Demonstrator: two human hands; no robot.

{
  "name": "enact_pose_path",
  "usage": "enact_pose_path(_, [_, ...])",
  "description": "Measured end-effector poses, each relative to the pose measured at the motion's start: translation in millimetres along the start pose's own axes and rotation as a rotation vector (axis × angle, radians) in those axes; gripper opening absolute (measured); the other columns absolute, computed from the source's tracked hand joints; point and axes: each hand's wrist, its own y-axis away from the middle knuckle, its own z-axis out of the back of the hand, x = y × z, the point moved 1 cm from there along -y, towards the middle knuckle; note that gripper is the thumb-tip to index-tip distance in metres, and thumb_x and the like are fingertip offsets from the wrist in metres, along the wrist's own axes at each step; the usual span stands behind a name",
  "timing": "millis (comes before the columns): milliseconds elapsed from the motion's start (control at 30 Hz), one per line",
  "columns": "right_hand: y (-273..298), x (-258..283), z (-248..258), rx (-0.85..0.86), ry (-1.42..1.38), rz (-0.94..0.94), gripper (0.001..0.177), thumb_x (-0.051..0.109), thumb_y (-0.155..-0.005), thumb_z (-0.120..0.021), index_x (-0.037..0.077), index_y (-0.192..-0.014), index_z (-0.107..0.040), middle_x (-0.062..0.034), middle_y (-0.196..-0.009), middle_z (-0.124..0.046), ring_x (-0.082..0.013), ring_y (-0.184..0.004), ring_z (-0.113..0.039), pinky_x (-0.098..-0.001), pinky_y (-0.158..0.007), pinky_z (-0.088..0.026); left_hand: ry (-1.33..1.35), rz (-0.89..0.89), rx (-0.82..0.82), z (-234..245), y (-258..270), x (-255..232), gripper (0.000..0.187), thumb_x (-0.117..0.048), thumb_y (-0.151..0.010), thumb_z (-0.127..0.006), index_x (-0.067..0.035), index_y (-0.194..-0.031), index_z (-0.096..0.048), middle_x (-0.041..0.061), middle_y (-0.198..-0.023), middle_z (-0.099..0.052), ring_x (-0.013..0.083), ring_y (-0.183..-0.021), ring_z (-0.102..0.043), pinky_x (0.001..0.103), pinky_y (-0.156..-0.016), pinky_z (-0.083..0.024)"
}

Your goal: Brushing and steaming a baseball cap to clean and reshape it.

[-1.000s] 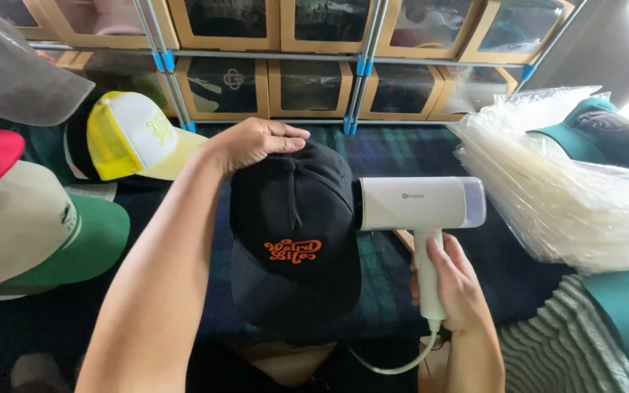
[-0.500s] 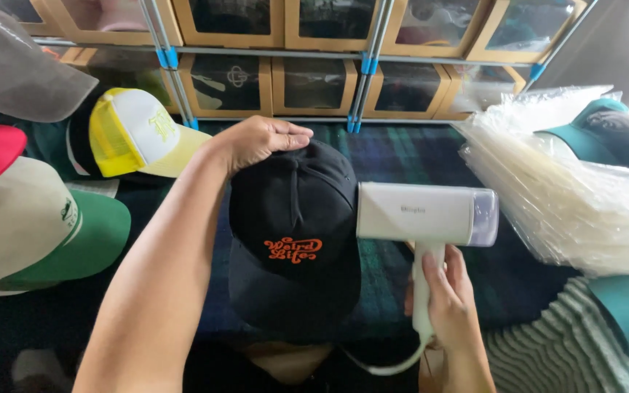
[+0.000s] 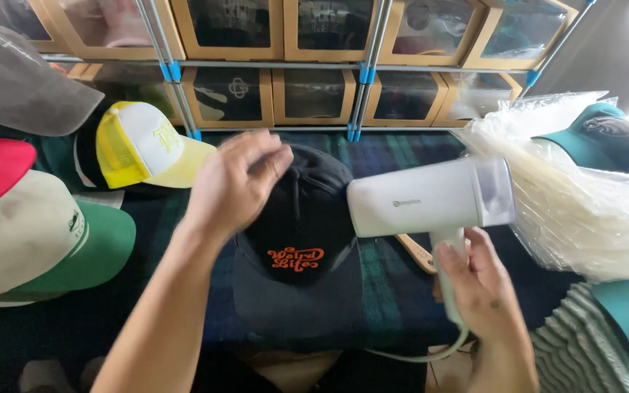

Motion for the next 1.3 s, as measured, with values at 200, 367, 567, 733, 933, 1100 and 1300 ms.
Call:
enact_pose_path(200, [-75, 133, -16, 0.279, 0.515, 0.036, 0.064, 0.047, -0.096, -0.046, 0.025, -0.156, -0.046, -0.0083, -0.081, -0.059, -0.0203, -0.058, -0.057, -0.0380, -0.057, -0.049, -0.122, 0.096, 0.131, -14, 44, -26, 0.067, -0.055, -0.100, -0.048, -0.005, -0.144, -0.056, 0.013, -0.153, -0.053, 0.0339, -0.151, -0.032, 0.054, -0.119, -0.022])
enact_pose_path(367, [-176, 119, -24, 0.365, 0.432, 0.050, 0.050, 0.043, -0.097, -0.059, 0.006, -0.131, -0.061, -0.0187, -0.076, -0.063, -0.0292, -0.049, -0.064, -0.0416, -0.043, -0.057, -0.120, 0.021, 0.057, -17, 44, -22, 0.055, -0.047, -0.100, -0.061, -0.008, -0.138, -0.065, 0.018, -0.143, -0.062, 0.0436, -0.144, -0.044, 0.061, -0.116, -0.030])
enact_pose_path(567, [-191, 16, -15, 0.371, 0.193, -0.216, 0.047, 0.044, -0.096, -0.064, 0.003, -0.121, -0.064, -0.0226, -0.077, -0.062, -0.0294, -0.052, -0.063, -0.0435, -0.042, -0.055, -0.173, 0.076, 0.006, -25, 43, -15, 0.053, -0.049, -0.100, -0.060, -0.012, -0.138, -0.066, 0.014, -0.146, -0.060, 0.0393, -0.144, -0.045, 0.058, -0.114, -0.034])
enact_pose_path(733, [-105, -35, 7, 0.191, 0.163, -0.043, 0.043, 0.033, -0.098, -0.070, 0.004, -0.128, -0.063, -0.0234, -0.082, -0.064, -0.0319, -0.054, -0.066, -0.0468, -0.044, -0.058, -0.082, 0.139, 0.018, -22, 62, -12, 0.062, -0.058, -0.101, -0.056, -0.015, -0.145, -0.061, 0.018, -0.156, -0.048, 0.0434, -0.148, -0.035, 0.065, -0.117, -0.023])
enact_pose_path(933, [28, -39, 29, -0.256, -0.164, 0.008, 0.033, 0.032, -0.097, -0.060, 0.001, -0.110, -0.058, -0.0150, -0.067, -0.057, -0.0220, -0.047, -0.052, -0.0329, -0.036, -0.037, 0.253, 0.426, -0.510, -17, 161, -31, 0.053, -0.026, -0.100, -0.062, -0.009, -0.148, -0.048, 0.016, -0.159, -0.040, 0.0294, -0.148, -0.042, 0.047, -0.113, -0.041])
enact_pose_path(1100, [61, -43, 62, -0.014, 0.295, 0.169, 0.020, 0.008, -0.087, -0.072, -0.002, -0.071, -0.065, -0.0095, -0.068, -0.069, -0.0175, -0.067, -0.064, -0.0368, -0.062, -0.047, 1.619, 0.916, -0.488, -64, 216, -38, 0.046, -0.020, -0.103, -0.047, -0.012, -0.148, -0.046, 0.012, -0.137, -0.065, 0.0290, -0.112, -0.066, 0.049, -0.083, -0.057])
enact_pose_path(1300, [39, 24, 21, 0.396, 0.790, 0.264, 0.047, 0.043, -0.080, -0.077, 0.015, -0.117, -0.068, -0.0001, -0.095, -0.080, -0.0141, -0.076, -0.076, -0.0307, -0.070, -0.055, 1.715, 1.119, -0.413, -48, 195, -78, 0.049, -0.024, -0.100, -0.045, -0.010, -0.147, -0.044, 0.022, -0.133, -0.065, 0.0419, -0.114, -0.065, 0.063, -0.097, -0.054])
